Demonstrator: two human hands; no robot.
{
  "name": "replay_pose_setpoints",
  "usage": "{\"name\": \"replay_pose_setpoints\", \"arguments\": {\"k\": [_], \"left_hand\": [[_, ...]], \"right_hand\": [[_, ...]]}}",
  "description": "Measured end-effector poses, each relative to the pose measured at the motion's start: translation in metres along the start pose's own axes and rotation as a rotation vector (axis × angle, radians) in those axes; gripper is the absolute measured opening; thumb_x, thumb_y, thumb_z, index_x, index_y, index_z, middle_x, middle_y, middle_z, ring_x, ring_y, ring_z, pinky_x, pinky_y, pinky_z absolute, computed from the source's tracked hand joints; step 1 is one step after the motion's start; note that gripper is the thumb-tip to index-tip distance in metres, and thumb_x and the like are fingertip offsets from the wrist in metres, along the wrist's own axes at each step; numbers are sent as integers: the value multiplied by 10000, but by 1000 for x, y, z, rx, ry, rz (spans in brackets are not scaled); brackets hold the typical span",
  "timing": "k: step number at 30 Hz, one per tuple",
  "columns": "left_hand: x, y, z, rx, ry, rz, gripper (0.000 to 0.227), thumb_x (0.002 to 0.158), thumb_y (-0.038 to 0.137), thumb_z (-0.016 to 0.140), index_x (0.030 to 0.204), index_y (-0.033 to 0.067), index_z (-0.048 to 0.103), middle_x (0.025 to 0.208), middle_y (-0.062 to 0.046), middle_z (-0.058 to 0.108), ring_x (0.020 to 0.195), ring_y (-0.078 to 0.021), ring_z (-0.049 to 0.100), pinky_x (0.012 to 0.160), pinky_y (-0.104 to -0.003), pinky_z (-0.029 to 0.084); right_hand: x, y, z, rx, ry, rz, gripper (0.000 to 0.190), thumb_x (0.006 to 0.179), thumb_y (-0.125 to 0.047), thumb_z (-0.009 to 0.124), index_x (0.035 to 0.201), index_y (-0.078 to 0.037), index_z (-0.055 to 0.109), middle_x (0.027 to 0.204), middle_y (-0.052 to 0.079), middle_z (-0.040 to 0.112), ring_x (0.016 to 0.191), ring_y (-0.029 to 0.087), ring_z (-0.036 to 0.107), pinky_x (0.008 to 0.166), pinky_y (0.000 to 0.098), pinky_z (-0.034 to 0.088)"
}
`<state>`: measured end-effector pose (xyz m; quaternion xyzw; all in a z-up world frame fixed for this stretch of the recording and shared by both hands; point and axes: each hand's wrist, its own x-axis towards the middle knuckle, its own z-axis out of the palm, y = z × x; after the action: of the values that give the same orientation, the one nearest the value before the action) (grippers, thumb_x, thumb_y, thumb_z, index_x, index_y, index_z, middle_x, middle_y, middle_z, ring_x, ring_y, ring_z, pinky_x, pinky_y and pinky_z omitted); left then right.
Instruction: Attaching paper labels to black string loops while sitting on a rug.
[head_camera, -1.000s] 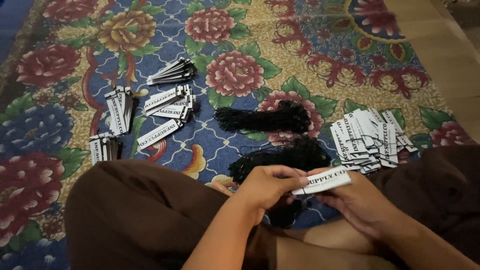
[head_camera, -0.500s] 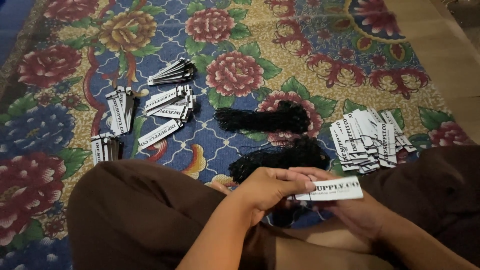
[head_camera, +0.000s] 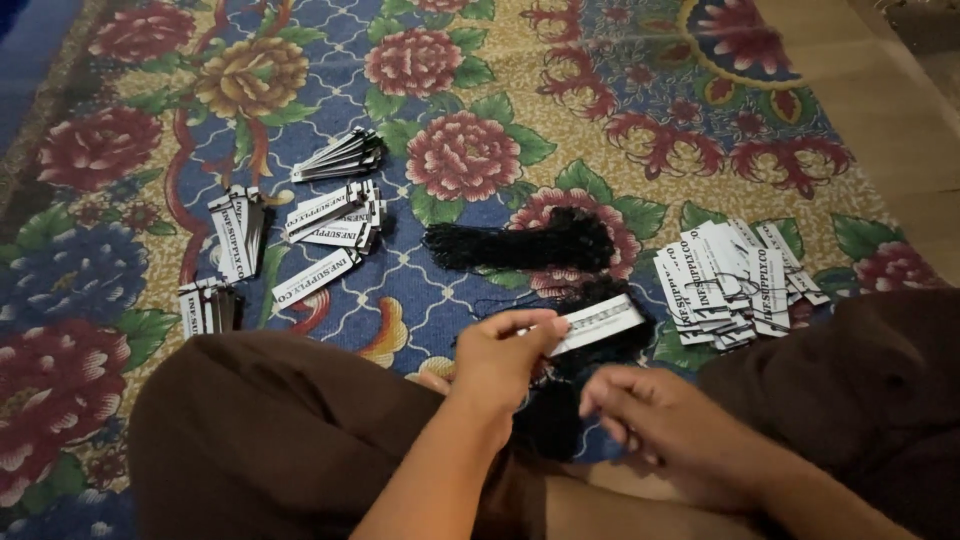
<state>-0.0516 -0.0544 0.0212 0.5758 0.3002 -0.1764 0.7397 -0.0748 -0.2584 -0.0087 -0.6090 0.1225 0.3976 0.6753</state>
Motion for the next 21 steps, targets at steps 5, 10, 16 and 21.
{"name": "replay_pose_setpoints", "arguments": {"k": [5,10,16,21], "left_hand": [[1,-26,7,609,180,524,153,770,147,769,913,123,818,779,-20,786,644,-160,691,635,-299,569],[-8,-22,3,759,29,624,180,783,105,702,944,102,782,834,-51,801,687,-229,737,676,-350,585],[-9,-3,-2,761,-219,303,197,749,214,885,940,167,879,618,15,623,574,-90,511,581,-230,450],[-23,6,-2,375,-599,2,278,790,144,820,1023,-6,809,831,-93,714,708,-125,587,645,-232,480]], "right_hand": [[4,10,1,-339,126,-82,268,955,-163,641,974,15,840,721,101,701,585,162,535,536,295,416],[-2,-3,-6,-792,334,-559,179,845,-170,717,892,-134,886,752,-23,833,518,106,637,484,247,505],[-11,-76,-29,-1118,302,-798,79,712,-247,866,766,-189,870,671,-51,682,544,95,559,475,250,437],[-14,-111,-21,-1049,97,-90,170,796,-197,813,826,-87,939,850,-28,903,735,107,713,742,245,549]]}}
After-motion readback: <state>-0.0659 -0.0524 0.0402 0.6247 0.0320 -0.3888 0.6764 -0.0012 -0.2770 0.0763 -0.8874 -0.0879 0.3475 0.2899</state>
